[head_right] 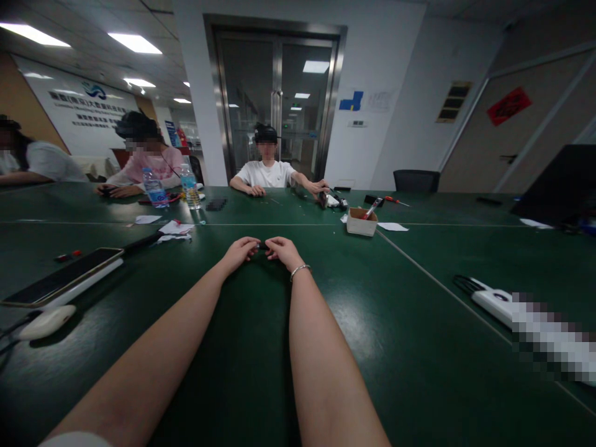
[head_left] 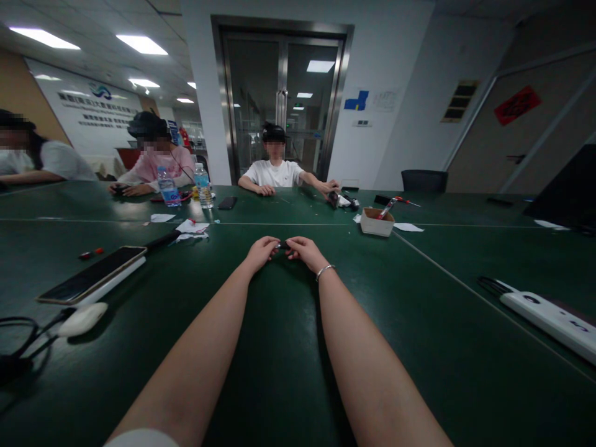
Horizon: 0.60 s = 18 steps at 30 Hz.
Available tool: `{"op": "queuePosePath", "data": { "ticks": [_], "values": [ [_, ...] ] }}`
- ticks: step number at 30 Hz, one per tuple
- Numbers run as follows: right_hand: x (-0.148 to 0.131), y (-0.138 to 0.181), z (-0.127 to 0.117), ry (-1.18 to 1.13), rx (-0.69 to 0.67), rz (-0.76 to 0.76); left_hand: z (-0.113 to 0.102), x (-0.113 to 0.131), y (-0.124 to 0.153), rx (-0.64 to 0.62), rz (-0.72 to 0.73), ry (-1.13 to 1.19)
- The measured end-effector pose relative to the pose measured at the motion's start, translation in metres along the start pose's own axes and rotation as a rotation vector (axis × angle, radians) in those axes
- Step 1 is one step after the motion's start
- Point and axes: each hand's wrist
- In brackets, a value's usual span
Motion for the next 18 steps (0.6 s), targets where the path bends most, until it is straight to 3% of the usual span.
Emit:
{"op": "queuePosePath", "data": {
  "ticks": [6,18],
  "values": [
    [0.003,-0.002,-0.002,0.001,-0.007,-0.009,-0.002,-0.009,-0.006,-0.016,0.02,-0.018],
    [0.004,-0.003,-0.002,0.018,-0.006,-0.011,0.0,0.0,0.0,-0.012,-0.016,-0.005]
  ]
}}
Point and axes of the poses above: each hand's wrist, its own y-axis away from the middle knuckle, its own z-axis out of the palm, x = y × z, and after that the axes turned 6 degrees about -y, right-handed
